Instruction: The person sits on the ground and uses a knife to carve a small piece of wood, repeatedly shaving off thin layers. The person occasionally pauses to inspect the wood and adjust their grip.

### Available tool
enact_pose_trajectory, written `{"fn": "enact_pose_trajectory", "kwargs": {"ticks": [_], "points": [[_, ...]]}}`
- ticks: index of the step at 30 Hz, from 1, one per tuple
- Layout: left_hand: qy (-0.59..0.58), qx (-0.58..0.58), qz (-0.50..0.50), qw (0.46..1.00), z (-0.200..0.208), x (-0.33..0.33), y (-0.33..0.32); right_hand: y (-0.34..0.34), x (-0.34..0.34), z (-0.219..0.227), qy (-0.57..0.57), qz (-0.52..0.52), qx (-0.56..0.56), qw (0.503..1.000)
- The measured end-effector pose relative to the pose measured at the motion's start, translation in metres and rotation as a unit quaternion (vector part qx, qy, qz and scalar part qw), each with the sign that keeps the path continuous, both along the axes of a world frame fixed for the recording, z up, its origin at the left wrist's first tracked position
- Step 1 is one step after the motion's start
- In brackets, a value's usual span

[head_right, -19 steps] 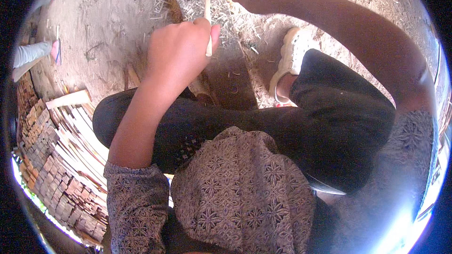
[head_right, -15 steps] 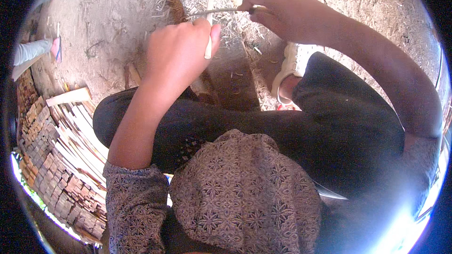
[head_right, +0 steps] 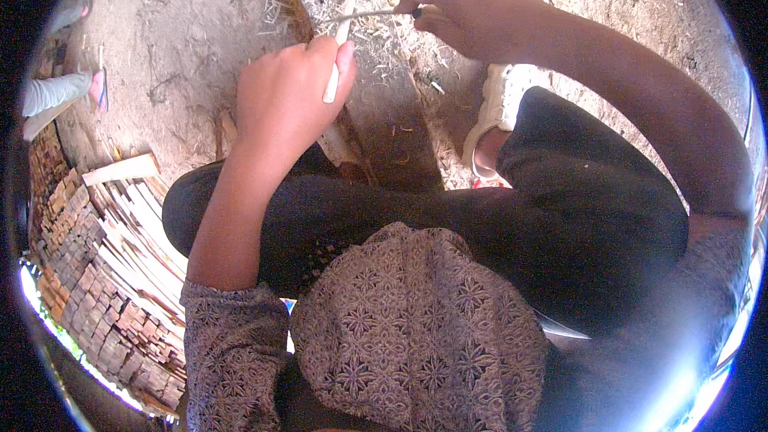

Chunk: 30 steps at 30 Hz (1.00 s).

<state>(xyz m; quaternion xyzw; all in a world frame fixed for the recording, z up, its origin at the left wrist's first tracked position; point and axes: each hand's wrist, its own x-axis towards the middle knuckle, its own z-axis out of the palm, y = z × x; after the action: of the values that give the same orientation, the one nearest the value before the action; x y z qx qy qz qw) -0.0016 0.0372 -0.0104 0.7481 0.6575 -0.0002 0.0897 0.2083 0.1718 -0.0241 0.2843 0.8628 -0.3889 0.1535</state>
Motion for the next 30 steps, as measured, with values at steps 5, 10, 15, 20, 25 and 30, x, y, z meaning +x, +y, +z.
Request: {"fn": "enact_pose_trajectory", "kwargs": {"ticks": [5, 10, 15, 20, 25, 30], "points": [[0.002, -0.002, -0.006, 1.0, 0.0, 0.0, -0.001, 0.0, -0.002, -0.015, 0.041, 0.058, 0.087, 0.994], [-0.012, -0.002, 0.005, 1.0, -0.001, 0.005, 0.005, 0.048, -0.01, -0.098, 0.023, 0.024, 0.119, 0.992], [-0.036, 0.002, 0.027, 0.999, -0.003, -0.005, 0.0, 0.003, -0.004, -0.013, 0.008, -0.009, 0.017, 1.0], [-0.048, 0.005, 0.047, 0.998, -0.002, -0.011, -0.004, -0.006, -0.009, -0.005, 0.048, 0.024, 0.033, 0.998], [-0.035, 0.005, 0.036, 0.999, -0.001, -0.004, 0.005, 0.051, -0.02, -0.113, 0.016, 0.028, 0.112, 0.993], [-0.056, 0.005, 0.034, 0.998, 0.001, -0.007, 0.008, 0.026, 0.007, -0.07, 0.046, 0.005, 0.123, 0.991]]}}
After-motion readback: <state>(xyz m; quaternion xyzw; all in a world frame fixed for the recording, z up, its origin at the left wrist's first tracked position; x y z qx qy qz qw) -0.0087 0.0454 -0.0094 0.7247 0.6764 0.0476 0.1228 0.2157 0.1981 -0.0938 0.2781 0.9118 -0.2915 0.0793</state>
